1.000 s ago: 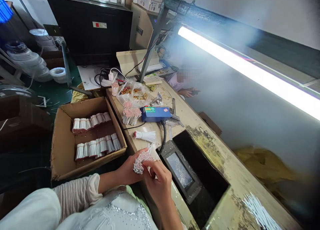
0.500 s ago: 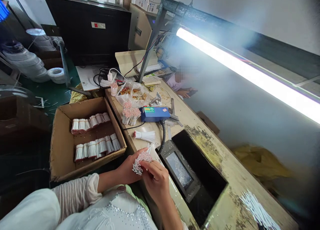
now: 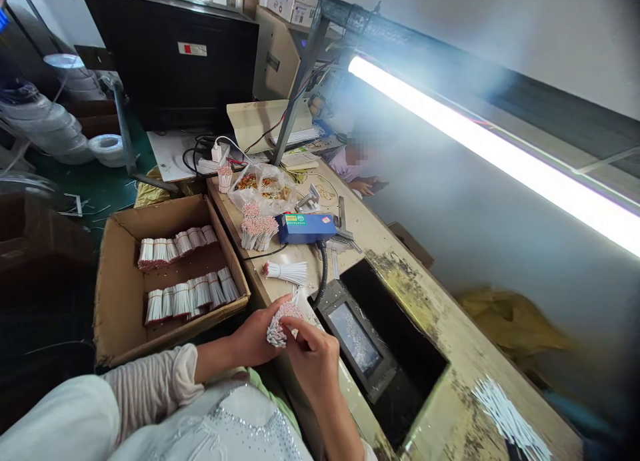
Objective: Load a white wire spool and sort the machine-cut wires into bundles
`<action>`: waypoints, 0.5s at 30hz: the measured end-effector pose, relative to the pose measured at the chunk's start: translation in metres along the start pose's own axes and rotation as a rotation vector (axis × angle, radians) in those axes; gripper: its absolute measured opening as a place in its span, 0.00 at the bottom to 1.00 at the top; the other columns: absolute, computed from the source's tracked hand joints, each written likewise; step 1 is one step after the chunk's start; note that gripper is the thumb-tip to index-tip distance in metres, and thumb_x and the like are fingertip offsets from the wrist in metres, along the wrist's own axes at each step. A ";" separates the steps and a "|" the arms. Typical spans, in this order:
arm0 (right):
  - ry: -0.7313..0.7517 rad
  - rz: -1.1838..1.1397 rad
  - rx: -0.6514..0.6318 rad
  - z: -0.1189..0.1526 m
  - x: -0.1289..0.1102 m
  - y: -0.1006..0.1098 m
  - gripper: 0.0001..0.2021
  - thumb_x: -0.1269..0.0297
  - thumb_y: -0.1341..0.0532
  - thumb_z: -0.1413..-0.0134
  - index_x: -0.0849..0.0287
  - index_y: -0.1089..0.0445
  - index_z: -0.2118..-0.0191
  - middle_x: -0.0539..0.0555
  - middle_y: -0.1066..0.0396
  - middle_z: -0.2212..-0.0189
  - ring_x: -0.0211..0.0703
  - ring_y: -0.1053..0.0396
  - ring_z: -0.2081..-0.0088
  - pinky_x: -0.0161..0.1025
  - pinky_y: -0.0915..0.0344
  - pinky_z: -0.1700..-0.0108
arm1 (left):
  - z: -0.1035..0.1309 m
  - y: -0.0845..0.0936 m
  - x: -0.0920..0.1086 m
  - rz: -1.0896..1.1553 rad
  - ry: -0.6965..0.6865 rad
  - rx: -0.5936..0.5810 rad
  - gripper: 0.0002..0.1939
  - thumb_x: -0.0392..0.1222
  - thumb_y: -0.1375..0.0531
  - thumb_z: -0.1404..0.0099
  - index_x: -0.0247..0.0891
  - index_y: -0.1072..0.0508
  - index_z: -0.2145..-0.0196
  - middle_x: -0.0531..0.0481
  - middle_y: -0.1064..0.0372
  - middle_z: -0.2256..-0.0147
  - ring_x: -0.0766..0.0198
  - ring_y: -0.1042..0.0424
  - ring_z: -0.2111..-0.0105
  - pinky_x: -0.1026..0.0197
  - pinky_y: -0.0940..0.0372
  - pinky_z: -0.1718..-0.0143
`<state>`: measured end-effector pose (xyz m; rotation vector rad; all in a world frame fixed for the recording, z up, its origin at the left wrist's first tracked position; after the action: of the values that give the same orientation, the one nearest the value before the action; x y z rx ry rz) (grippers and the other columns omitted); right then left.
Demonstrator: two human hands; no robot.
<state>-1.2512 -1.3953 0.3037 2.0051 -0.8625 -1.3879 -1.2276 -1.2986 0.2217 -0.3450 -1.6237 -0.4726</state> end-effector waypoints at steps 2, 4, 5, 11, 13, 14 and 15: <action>-0.020 -0.001 0.010 0.001 0.004 -0.002 0.09 0.67 0.41 0.44 0.59 0.23 0.67 0.46 0.35 0.85 0.32 0.41 0.84 0.32 0.47 0.79 | 0.000 0.000 0.001 -0.023 -0.020 0.008 0.44 0.28 0.39 0.46 0.39 0.52 0.34 0.46 0.25 0.56 0.60 0.26 0.61 0.59 0.33 0.58; -0.039 -0.010 0.016 0.002 0.008 -0.003 0.08 0.66 0.40 0.44 0.59 0.23 0.67 0.46 0.35 0.85 0.32 0.42 0.84 0.32 0.48 0.79 | -0.001 -0.001 0.001 -0.036 -0.017 0.008 0.44 0.29 0.40 0.44 0.39 0.52 0.34 0.45 0.25 0.56 0.60 0.26 0.61 0.58 0.33 0.58; -0.046 -0.018 0.014 0.003 0.009 -0.004 0.08 0.66 0.40 0.44 0.59 0.23 0.67 0.46 0.36 0.85 0.32 0.42 0.84 0.31 0.48 0.79 | 0.000 -0.001 0.000 -0.040 -0.008 0.007 0.43 0.30 0.39 0.44 0.39 0.52 0.34 0.44 0.25 0.56 0.59 0.26 0.61 0.58 0.33 0.57; -0.111 -0.079 -0.049 0.001 0.015 -0.010 0.08 0.66 0.40 0.46 0.60 0.24 0.69 0.43 0.40 0.87 0.31 0.45 0.85 0.31 0.48 0.79 | 0.001 -0.004 -0.007 -0.047 0.029 -0.026 0.44 0.30 0.38 0.46 0.36 0.52 0.35 0.47 0.25 0.60 0.61 0.27 0.63 0.59 0.33 0.57; -0.106 -0.066 -0.048 0.001 0.013 -0.009 0.08 0.65 0.40 0.46 0.60 0.23 0.69 0.44 0.40 0.87 0.31 0.45 0.85 0.31 0.49 0.79 | 0.000 -0.004 -0.008 -0.032 0.021 -0.022 0.45 0.30 0.38 0.46 0.36 0.52 0.35 0.47 0.25 0.60 0.61 0.27 0.63 0.59 0.33 0.56; -0.097 -0.054 -0.042 0.001 0.012 -0.008 0.08 0.65 0.40 0.46 0.59 0.23 0.68 0.44 0.40 0.87 0.31 0.45 0.85 0.31 0.49 0.80 | 0.000 -0.004 -0.008 -0.018 0.016 -0.021 0.45 0.30 0.38 0.46 0.36 0.52 0.35 0.46 0.25 0.59 0.61 0.26 0.62 0.59 0.33 0.56; -0.086 -0.041 -0.035 0.000 0.010 -0.007 0.08 0.66 0.40 0.46 0.59 0.23 0.68 0.44 0.39 0.86 0.31 0.45 0.84 0.31 0.49 0.80 | 0.000 -0.004 -0.007 -0.002 0.012 -0.022 0.45 0.30 0.38 0.46 0.36 0.52 0.35 0.46 0.25 0.57 0.60 0.26 0.61 0.59 0.33 0.56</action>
<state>-1.2475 -1.3984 0.2922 1.9591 -0.8321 -1.5118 -1.2285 -1.3019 0.2143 -0.3560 -1.6087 -0.4935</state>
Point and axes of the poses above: each hand's wrist, its own z-axis away from the middle knuckle, its own y-axis out of the back of the hand, x = y × z, the point moved 7 cm from there along -z, towards the middle knuckle
